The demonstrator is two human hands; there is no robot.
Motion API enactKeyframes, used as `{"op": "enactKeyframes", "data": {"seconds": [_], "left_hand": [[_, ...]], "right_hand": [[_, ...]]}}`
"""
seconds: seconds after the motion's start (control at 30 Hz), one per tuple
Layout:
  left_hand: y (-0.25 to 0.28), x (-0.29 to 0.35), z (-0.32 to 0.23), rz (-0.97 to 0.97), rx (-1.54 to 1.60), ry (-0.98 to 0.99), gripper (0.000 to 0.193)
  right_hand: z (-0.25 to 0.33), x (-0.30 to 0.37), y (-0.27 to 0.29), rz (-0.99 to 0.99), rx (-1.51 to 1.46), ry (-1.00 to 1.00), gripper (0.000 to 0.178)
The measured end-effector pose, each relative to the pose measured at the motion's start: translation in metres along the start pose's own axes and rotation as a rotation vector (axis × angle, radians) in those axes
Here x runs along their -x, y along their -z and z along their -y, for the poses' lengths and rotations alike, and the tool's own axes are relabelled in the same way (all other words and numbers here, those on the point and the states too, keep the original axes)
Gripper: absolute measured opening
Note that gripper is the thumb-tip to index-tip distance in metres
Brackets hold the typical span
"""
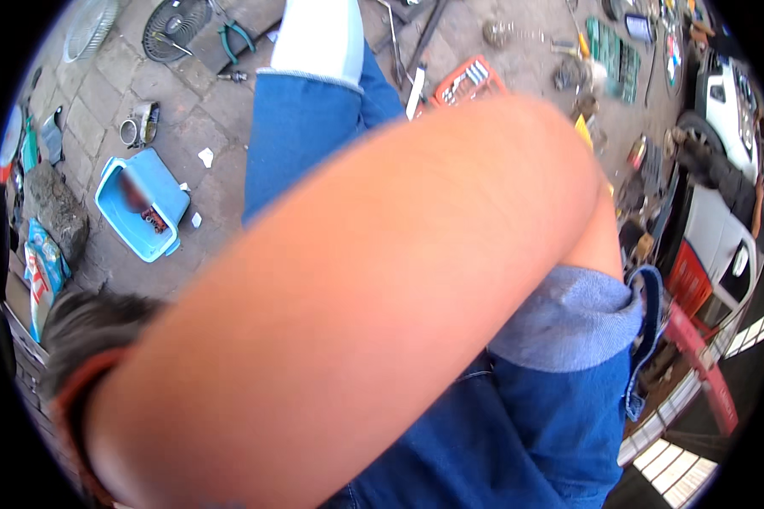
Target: The person sits on the ground in a cluttered workshop and uses pliers to strip the insulation from a thick multi-strand copper cable. They then twist the exposed copper strands together by hand and place the prepared wire into a blue plastic bin.
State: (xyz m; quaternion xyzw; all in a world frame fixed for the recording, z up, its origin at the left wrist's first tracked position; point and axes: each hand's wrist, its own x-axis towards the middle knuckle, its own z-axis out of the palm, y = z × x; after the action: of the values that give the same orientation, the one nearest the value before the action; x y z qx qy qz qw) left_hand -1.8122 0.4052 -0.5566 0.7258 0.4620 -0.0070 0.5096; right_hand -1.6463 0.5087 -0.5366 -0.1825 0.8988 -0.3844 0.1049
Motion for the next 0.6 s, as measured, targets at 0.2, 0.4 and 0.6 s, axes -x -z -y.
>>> {"op": "enactKeyframes", "data": {"seconds": [0.2,0.4,0.6], "left_hand": [[0.005,-0.005,0.010,0.119,0.169,-0.068,0.019],[0.002,-0.007,0.014,0.227,0.332,-0.139,0.018],[-0.004,-0.013,0.020,0.323,0.539,-0.259,0.017]], "right_hand": [[0.005,-0.010,-0.014,-0.133,-0.016,0.039,0.018],[0.005,-0.016,-0.016,-0.149,-0.036,0.056,0.017],[-0.003,-0.022,-0.020,-0.105,-0.067,0.075,0.017]]}}
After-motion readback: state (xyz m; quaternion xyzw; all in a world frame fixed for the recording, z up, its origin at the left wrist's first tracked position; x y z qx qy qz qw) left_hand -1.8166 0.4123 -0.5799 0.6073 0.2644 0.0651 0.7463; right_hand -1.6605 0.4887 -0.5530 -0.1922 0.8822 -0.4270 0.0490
